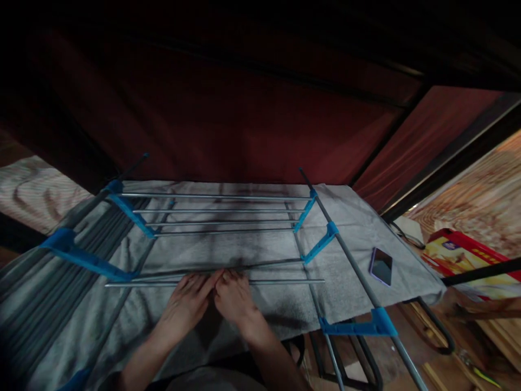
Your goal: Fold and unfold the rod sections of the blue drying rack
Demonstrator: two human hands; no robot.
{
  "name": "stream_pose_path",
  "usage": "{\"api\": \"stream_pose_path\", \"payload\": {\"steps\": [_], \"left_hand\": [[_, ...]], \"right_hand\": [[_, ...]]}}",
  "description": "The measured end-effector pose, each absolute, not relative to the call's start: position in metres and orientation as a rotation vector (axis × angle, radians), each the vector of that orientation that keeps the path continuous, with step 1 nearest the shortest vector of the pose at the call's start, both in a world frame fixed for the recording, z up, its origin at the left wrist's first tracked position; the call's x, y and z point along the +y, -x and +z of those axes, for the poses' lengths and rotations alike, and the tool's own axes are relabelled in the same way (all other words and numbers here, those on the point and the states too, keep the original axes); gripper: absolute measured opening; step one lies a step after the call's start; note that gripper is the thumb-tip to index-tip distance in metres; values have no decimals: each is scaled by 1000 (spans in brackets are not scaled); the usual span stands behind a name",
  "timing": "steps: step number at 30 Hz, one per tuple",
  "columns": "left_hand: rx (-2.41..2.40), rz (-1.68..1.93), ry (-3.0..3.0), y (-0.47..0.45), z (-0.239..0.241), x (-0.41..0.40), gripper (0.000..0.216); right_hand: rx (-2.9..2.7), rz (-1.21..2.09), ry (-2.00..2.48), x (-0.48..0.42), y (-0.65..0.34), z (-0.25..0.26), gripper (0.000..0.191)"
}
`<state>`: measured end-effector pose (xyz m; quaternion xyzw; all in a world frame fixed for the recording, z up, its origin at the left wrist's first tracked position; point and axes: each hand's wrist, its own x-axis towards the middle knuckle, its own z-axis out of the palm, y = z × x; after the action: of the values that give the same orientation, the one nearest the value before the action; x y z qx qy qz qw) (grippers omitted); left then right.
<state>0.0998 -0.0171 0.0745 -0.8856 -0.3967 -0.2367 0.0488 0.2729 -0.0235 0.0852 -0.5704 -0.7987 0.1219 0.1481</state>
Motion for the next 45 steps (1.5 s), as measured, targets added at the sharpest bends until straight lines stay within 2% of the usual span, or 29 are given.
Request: {"api": "stream_pose_path", "payload": {"steps": [2,6,7,16,21,24,29,33,39,45], "left_hand": [[-1221,-722,2712,-91,64,-12,63],[-1329,-781,2671,-72,49,-2,28],[-1367,-771,2668,-67,47,0,25],[-1587,-701,2722,-33,38,17,47],[-1670,-756,2780,-33,40,17,46],[-1750,-780,2808,-35,38,17,42],[-1816,-778,2809,-40,31,17,41],[-1832,-692,2826,-47,30,13,38],[-1777,-659,2900,-49,30,11,37],[-1813,-653,2848,-41,18,10,36]], "right_hand": [[-2350,329,1589,-23,-272,80,29],[-2400,291,1622,-22,-283,73,23],[-2390,287,1658,-22,-290,71,22],[-1863,332,1903,-40,-399,52,28],[-1500,175,2059,-55,-444,43,44],[-1057,203,1847,-58,-451,29,47],[-370,726,1311,-54,-440,17,48],[-248,1014,1040,-54,-432,25,40],[-228,978,1066,-50,-431,22,35],[-137,903,1136,-48,-436,11,40]]}}
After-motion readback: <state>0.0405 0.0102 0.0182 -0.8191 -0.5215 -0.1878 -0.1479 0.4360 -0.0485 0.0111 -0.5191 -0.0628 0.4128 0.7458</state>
